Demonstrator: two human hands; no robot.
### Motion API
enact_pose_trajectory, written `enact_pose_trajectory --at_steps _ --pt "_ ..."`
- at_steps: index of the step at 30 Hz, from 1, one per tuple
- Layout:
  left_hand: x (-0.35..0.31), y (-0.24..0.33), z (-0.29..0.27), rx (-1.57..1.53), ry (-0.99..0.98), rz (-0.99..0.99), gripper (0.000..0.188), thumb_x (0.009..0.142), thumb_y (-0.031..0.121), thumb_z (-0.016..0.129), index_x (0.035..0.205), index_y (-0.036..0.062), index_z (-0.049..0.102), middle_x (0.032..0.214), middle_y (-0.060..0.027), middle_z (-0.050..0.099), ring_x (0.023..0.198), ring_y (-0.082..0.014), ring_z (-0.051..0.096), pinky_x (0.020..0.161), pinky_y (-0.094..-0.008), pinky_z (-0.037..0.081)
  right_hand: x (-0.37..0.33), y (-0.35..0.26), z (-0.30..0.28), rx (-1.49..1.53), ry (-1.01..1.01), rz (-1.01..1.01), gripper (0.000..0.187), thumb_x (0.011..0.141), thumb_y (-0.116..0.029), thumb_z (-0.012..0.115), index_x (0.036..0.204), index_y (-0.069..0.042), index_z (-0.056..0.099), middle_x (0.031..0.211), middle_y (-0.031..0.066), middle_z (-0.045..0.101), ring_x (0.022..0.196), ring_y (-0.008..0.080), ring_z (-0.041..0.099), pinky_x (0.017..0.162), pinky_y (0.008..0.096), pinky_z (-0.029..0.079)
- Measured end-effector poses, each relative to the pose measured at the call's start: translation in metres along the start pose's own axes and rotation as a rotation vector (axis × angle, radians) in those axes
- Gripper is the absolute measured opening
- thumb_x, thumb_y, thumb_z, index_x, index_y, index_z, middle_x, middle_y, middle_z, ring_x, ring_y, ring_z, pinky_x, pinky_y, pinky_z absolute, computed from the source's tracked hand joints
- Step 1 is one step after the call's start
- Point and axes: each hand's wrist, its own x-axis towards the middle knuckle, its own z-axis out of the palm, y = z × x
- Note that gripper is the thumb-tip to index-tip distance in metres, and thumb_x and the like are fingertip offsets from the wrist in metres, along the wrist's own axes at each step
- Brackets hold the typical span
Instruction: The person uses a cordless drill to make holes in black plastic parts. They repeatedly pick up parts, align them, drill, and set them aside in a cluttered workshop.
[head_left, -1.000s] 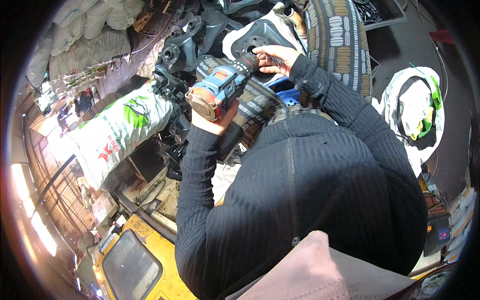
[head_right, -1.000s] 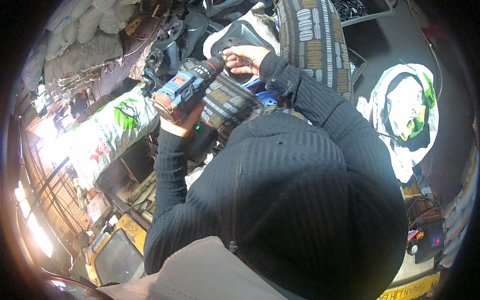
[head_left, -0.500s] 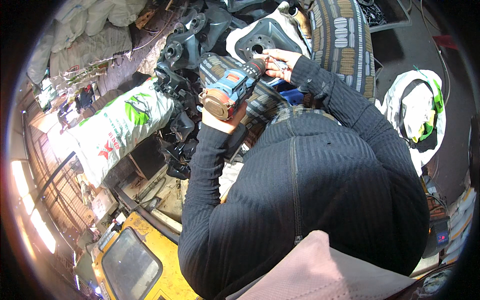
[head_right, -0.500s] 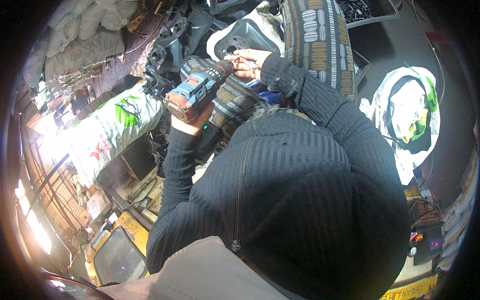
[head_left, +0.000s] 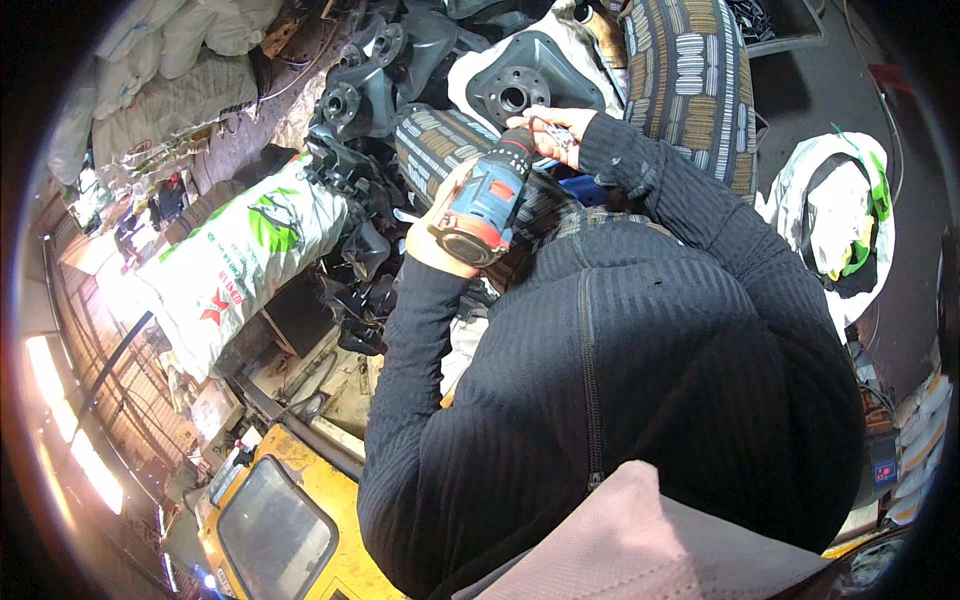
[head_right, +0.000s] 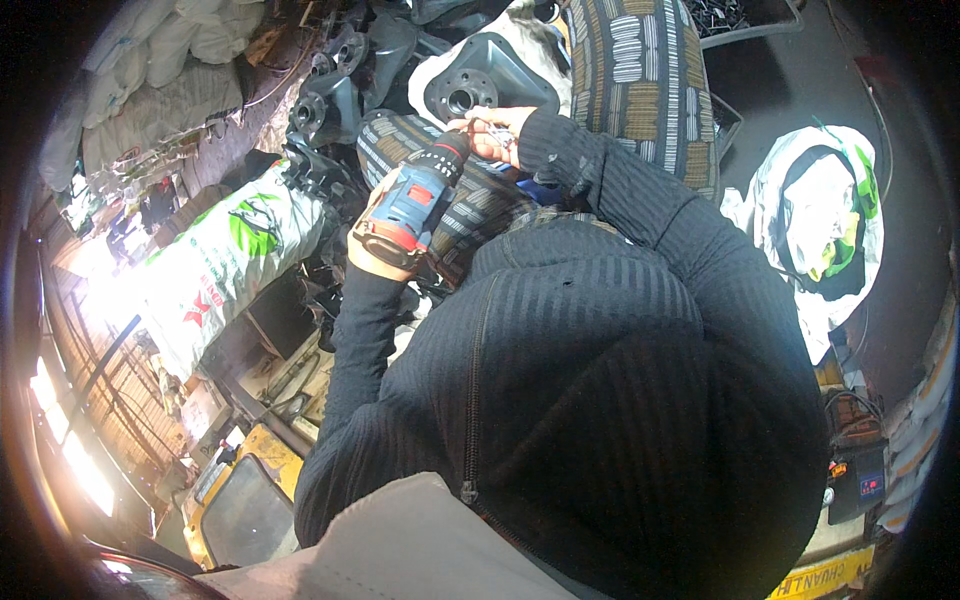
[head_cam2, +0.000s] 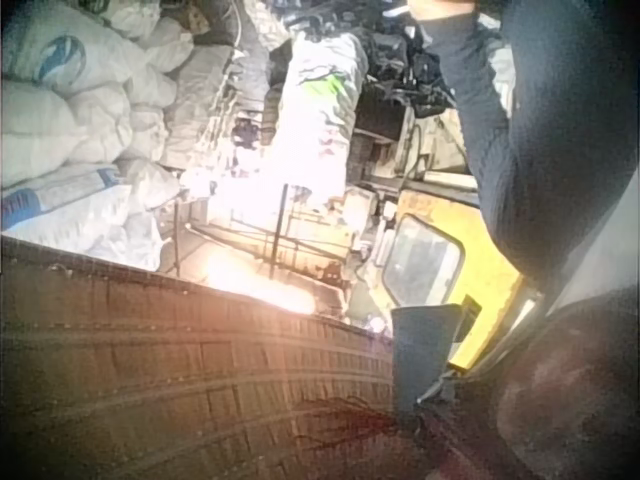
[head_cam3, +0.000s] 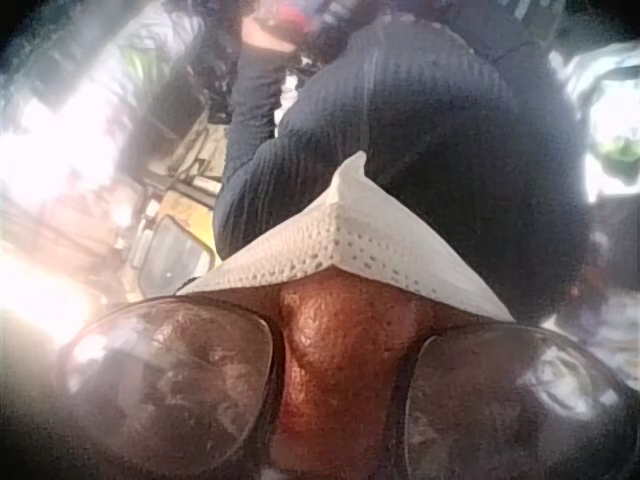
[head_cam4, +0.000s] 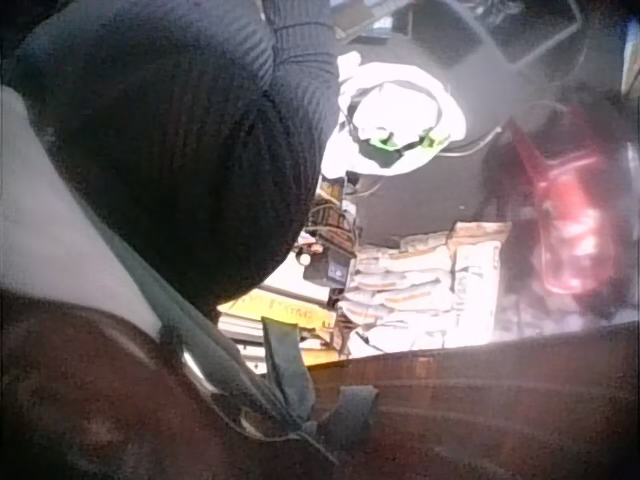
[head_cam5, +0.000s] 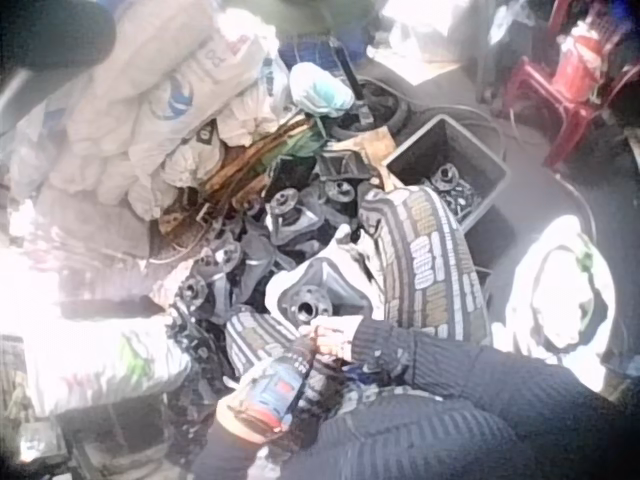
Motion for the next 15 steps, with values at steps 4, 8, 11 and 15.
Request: enact_pose_trajectory --at_steps 4,8,11,15 --pt "0.013 -0.006 -0.012 0.553 -0.058 0.214 0.048 0.07 0.026 0.062 0.114 0.0086 0.053 0.109 -0.0103 0.058 0.098 -0.0269 0.057 0.089 -0.0367 0.043 0.012 0.0 -0.014 0.063 -0.278 0.125 0.028 0.092 -0.021 0.048 0.106 0.003 0.053 0.091 0.0097 0.063 0.064 0.0154 0.062 0.052 0.0232 0.054" --pt "0.016 -0.004 -0.016 1.324 -0.082 0.223 0.053 0.071 0.03 0.064 0.117 0.008 0.049 0.113 -0.0105 0.056 0.106 -0.0244 0.053 0.093 -0.0343 0.041 0.018 0.006 -0.019 0.113 -0.014 0.019 0.027 0.092 -0.022 0.048 0.105 0.0 0.054 0.091 0.0081 0.062 0.063 0.0155 0.061 0.05 0.0221 0.052" --pt "0.026 0.002 -0.013 1.379 -0.054 0.227 0.055 0.068 0.028 0.068 0.116 0.0079 0.049 0.113 -0.0109 0.056 0.105 -0.0269 0.054 0.092 -0.0362 0.041 0.019 0.007 -0.021 0.132 -0.018 -0.03 0.025 0.092 -0.023 0.048 0.104 -0.001 0.054 0.089 0.0064 0.062 0.064 0.0148 0.06 0.053 0.0223 0.052" --pt "0.045 0.014 -0.008 1.454 -0.065 0.322 0.052 0.072 0.037 0.065 0.114 0.0074 0.053 0.103 -0.0102 0.062 0.094 -0.0248 0.061 0.082 -0.0323 0.049 0.021 0.006 -0.022 0.138 -0.184 -0.059 0.022 0.092 -0.024 0.048 0.096 -0.004 0.057 0.084 0.0031 0.061 0.065 0.0136 0.059 0.055 0.0221 0.052"
